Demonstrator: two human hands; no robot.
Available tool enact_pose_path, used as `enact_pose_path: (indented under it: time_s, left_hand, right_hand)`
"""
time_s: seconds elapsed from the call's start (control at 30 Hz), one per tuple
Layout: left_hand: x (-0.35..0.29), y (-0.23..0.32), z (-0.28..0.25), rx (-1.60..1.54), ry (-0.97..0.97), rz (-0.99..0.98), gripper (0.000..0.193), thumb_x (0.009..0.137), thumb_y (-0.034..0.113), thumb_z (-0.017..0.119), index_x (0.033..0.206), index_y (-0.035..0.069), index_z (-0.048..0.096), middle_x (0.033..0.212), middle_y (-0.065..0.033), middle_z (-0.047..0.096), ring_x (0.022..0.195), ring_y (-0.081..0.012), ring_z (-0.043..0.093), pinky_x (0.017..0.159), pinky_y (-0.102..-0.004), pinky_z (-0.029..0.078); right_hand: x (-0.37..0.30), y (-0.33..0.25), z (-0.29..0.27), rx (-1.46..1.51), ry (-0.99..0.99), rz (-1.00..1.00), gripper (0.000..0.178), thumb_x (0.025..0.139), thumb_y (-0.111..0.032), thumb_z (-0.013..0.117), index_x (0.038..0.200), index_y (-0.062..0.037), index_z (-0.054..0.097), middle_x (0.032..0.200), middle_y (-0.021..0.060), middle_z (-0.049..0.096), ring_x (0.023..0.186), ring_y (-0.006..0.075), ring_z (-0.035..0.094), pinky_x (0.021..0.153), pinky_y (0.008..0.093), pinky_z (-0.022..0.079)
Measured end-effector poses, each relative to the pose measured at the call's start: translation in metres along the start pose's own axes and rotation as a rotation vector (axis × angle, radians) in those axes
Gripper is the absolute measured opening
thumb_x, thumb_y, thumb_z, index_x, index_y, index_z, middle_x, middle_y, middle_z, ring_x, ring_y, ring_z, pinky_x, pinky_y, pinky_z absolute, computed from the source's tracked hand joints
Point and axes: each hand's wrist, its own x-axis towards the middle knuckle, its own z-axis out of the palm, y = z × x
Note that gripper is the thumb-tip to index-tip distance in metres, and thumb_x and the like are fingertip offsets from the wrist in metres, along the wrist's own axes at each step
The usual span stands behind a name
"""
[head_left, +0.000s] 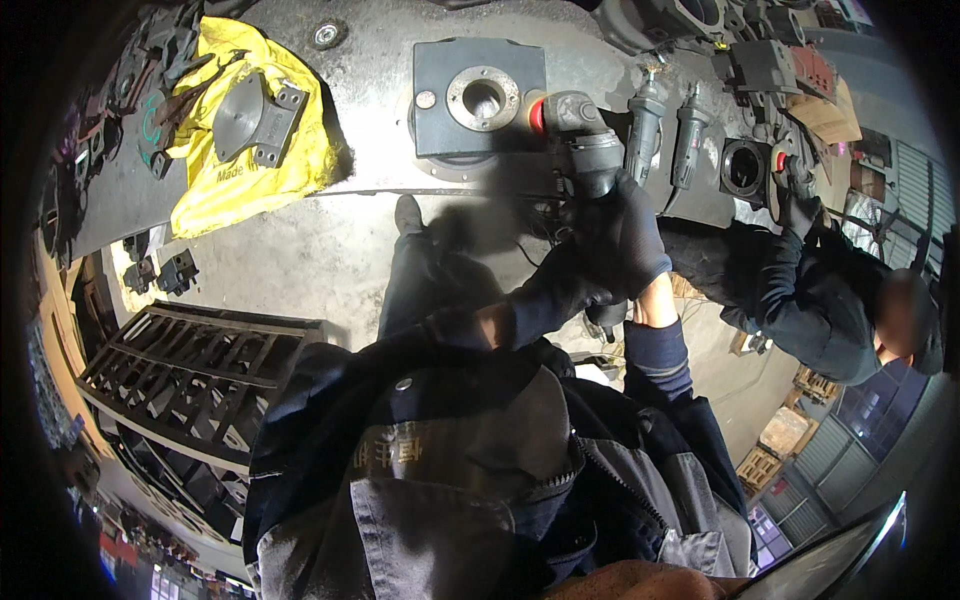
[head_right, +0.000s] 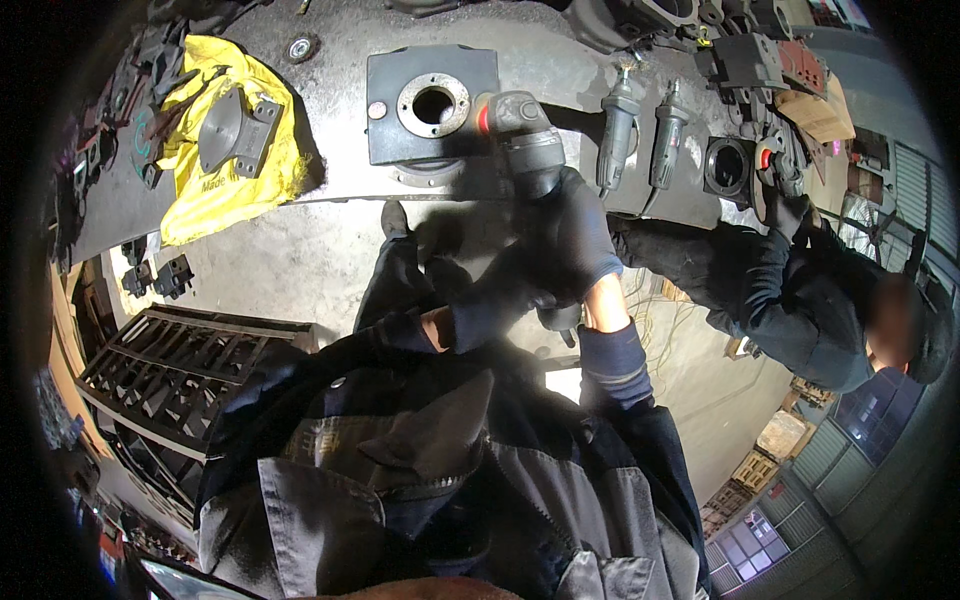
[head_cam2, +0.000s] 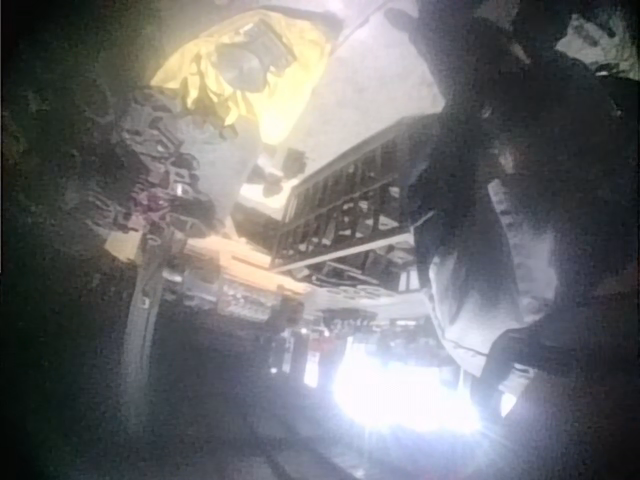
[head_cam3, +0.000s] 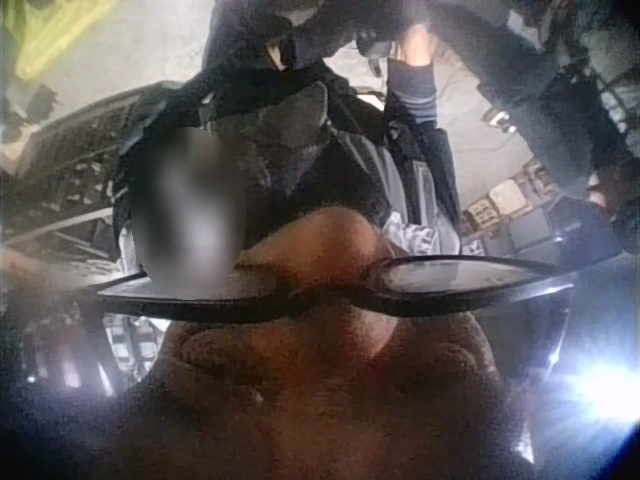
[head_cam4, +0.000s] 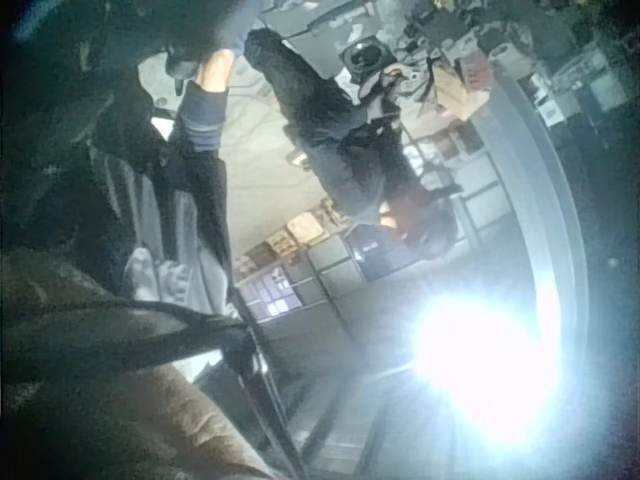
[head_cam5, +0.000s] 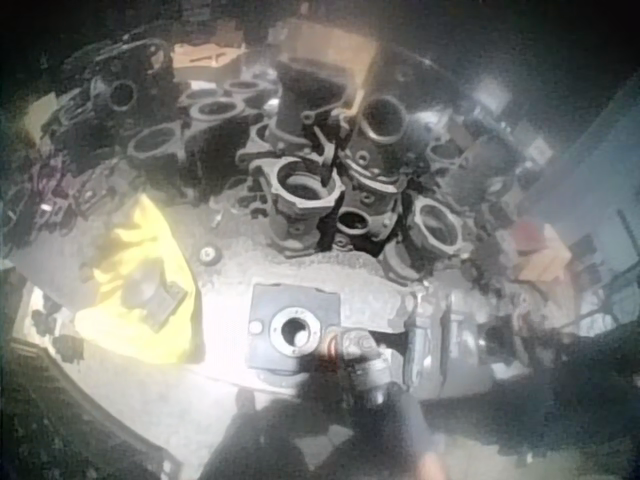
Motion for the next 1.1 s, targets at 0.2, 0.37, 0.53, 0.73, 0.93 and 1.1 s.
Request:
enact_pose_path:
  time_s: [0.2, 0.37, 0.53, 0.73, 0.93, 1.1]
  left_hand:
    - [-0.002, 0.006, 0.006, 0.549, 0.006, 0.255, 0.060, 0.067, 0.009, 0.089, 0.123, 0.004, 0.066, 0.116, -0.0086, 0.073, 0.107, -0.0220, 0.069, 0.093, -0.0376, 0.058]
    - [-0.005, 0.023, 0.002, 0.442, -0.042, 0.063, 0.062, 0.069, 0.018, 0.092, 0.123, 0.004, 0.066, 0.117, -0.0103, 0.073, 0.107, -0.0238, 0.069, 0.094, -0.0388, 0.057]
    - [-0.008, 0.028, 0.006, 0.561, -0.084, 0.132, 0.045, 0.090, 0.022, 0.082, 0.131, 0.006, 0.070, 0.130, -0.0131, 0.073, 0.122, -0.0246, 0.067, 0.107, -0.0382, 0.052]
    - [-0.001, 0.010, 0.002, 0.631, -0.078, 0.137, 0.056, 0.087, 0.019, 0.082, 0.138, 0.004, 0.061, 0.134, -0.0128, 0.068, 0.122, -0.0245, 0.064, 0.104, -0.0383, 0.052]
    - [0.005, -0.008, 0.006, 0.088, 0.009, 0.121, 0.060, 0.074, 0.024, 0.090, 0.126, 0.005, 0.066, 0.114, -0.0119, 0.074, 0.106, -0.0271, 0.070, 0.094, -0.0395, 0.056]
    - [0.003, -0.001, 0.009, 0.797, -0.016, 0.335, 0.064, 0.075, 0.022, 0.089, 0.130, 0.004, 0.064, 0.120, -0.0125, 0.072, 0.110, -0.0248, 0.068, 0.096, -0.0388, 0.056]
  right_hand:
    - [-0.007, -0.009, -0.005, -0.740, -0.022, -0.408, 0.023, 0.086, -0.013, 0.073, 0.105, -0.0015, 0.066, 0.092, 0.0151, 0.073, 0.085, 0.0271, 0.068, 0.080, 0.0411, 0.054]
    - [0.001, -0.005, -0.004, -0.598, 0.035, -0.421, 0.013, 0.083, -0.020, 0.068, 0.090, -0.0098, 0.069, 0.086, 0.0089, 0.068, 0.086, 0.0294, 0.065, 0.081, 0.0428, 0.051]
    - [0.001, -0.003, -0.007, -0.762, -0.023, -0.393, 0.010, 0.081, -0.022, 0.064, 0.086, -0.0138, 0.067, 0.087, 0.0043, 0.066, 0.085, 0.0286, 0.063, 0.080, 0.0428, 0.049]
    - [-0.001, -0.011, -0.003, -0.186, -0.004, -0.072, 0.031, 0.087, -0.014, 0.078, 0.112, 0.0008, 0.067, 0.096, 0.0161, 0.076, 0.088, 0.0278, 0.072, 0.082, 0.0417, 0.057]
    - [-0.002, -0.021, -0.006, -0.580, 0.000, -0.340, 0.033, 0.087, -0.015, 0.078, 0.112, 0.0015, 0.067, 0.096, 0.0186, 0.076, 0.087, 0.0306, 0.072, 0.083, 0.0425, 0.057]
    - [-0.011, -0.031, -0.005, -0.234, 0.035, 0.029, 0.030, 0.081, -0.005, 0.074, 0.109, -0.0049, 0.065, 0.087, 0.0110, 0.070, 0.081, 0.0278, 0.067, 0.074, 0.0386, 0.054]
